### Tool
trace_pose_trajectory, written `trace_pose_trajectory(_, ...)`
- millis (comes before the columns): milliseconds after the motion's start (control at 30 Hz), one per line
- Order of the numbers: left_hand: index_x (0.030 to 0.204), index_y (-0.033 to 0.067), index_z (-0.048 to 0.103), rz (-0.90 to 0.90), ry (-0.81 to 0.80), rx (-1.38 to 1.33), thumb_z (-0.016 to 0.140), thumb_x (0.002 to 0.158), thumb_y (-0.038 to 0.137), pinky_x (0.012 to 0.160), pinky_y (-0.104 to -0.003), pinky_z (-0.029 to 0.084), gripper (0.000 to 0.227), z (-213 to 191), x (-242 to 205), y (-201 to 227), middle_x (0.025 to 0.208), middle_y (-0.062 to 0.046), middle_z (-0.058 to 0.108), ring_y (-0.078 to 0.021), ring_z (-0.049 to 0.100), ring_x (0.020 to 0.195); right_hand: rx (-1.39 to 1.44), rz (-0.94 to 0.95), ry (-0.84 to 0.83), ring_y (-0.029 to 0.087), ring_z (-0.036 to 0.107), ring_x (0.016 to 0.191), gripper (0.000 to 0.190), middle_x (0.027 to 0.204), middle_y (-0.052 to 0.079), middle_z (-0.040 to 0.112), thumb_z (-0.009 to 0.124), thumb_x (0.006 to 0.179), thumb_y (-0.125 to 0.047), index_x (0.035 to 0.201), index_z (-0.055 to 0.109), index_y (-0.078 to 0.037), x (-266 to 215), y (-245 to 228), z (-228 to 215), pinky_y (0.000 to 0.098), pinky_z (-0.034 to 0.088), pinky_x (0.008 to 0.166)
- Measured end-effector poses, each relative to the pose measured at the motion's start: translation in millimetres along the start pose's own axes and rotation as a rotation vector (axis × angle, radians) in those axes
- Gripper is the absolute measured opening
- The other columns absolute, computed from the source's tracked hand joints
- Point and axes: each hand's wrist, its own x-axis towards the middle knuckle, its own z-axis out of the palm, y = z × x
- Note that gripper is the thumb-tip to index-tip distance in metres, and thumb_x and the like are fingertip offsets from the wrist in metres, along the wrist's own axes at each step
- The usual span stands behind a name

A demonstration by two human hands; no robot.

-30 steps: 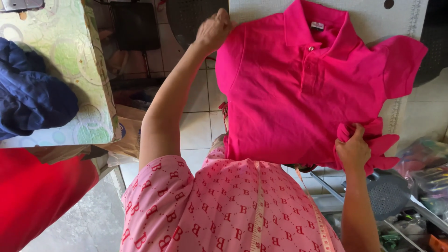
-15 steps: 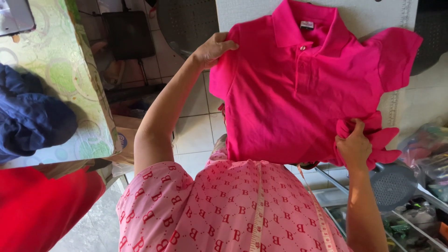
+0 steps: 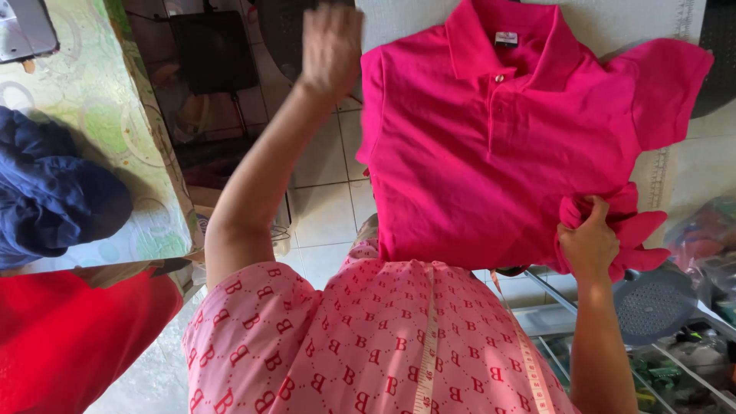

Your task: Folding a pink polo shirt on a workbench in a sewing factory

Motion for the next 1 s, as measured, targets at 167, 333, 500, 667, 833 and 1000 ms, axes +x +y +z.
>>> trace_pose_trajectory(167, 0.162, 0.0177, 0.031, 0.572, -0.342, -0.673, 0.03, 0.108, 0.064, 0.123, -0.067, 0.007, 0.071, -12.8, -77.7, 93.7, 0.166, -0.018, 0.031, -0.0374, 0.023, 0.155, 0.048, 0.078, -0.033, 0.061, 0.066, 0.089, 0.063, 0.103, 0.029, 0.072, 0.073, 0.086, -0.02, 0.141, 0.041, -0.012, 0.2, -7.1, -11.5, 0.0679, 0.049, 0.075)
trace_pose_trajectory(333, 0.168, 0.0285, 0.021, 0.477, -0.336, -0.524, 0.02, 0.104, 0.077, 0.12, -0.073, 0.005, 0.08, -6.9, -34.3, 55.6, 0.171, -0.01, 0.011, -0.037, 0.007, 0.155, 0.031, 0.025, 0.009, 0.062, 0.066, 0.085, 0.063, 0.097, 0.03, 0.072, 0.072, 0.082, -0.018, 0.138, 0.042, -0.012, 5.9, 8.9, 1.8, 0.0683, 0.05, 0.071)
trace_pose_trajectory(500, 0.165, 0.0157, 0.017, -0.005, -0.493, -0.228, 0.041, 0.1, 0.071, 0.117, -0.073, -0.005, 0.088, 9.5, -3.3, 99.8, 0.166, -0.012, 0.036, -0.0598, 0.018, 0.148, 0.029, 0.052, 0.031, 0.06, 0.068, 0.081, 0.067, 0.089, 0.03, 0.073, 0.067, 0.079, -0.025, 0.141, 0.043, -0.015, 7.4, 19.7, 8.5, 0.0667, 0.048, 0.068)
trace_pose_trajectory(667, 0.115, 0.0062, 0.071, 0.422, 0.206, -0.582, 0.058, 0.093, 0.01, 0.106, -0.052, 0.042, 0.026, -23.3, 33.8, 196.7, 0.119, -0.01, 0.07, -0.0293, 0.062, 0.115, -0.023, 0.124, -0.077, 0.055, 0.071, 0.083, 0.072, 0.088, 0.027, 0.074, 0.071, 0.08, -0.034, 0.143, 0.04, -0.019, 12.6, 18.5, 12.9, 0.0628, 0.052, 0.075)
trace_pose_trajectory(833, 0.087, 0.0065, 0.066, 0.343, 0.198, -0.818, 0.067, 0.089, 0.008, 0.071, -0.044, 0.051, 0.003, -2.0, 121.7, 299.8, 0.085, -0.009, 0.067, -0.0308, 0.063, 0.082, -0.101, 0.083, 0.007, 0.043, 0.075, 0.076, 0.071, 0.084, 0.013, 0.076, 0.068, 0.086, -0.044, 0.149, 0.043, -0.021, 1.2, 17.2, 23.5, 0.0579, 0.058, 0.067)
trace_pose_trajectory(1000, 0.079, 0.0122, 0.076, 0.328, -0.041, -0.349, 0.067, 0.081, 0.007, 0.082, -0.047, 0.044, 0.011, 26.6, 187.0, 354.6, 0.097, -0.012, 0.061, -0.0353, 0.048, 0.099, -0.026, 0.097, 0.061, 0.039, 0.075, 0.079, 0.066, 0.091, 0.005, 0.076, 0.065, 0.082, -0.033, 0.146, 0.048, -0.024, -4.4, 11.9, 19.4, 0.0567, 0.059, 0.062)
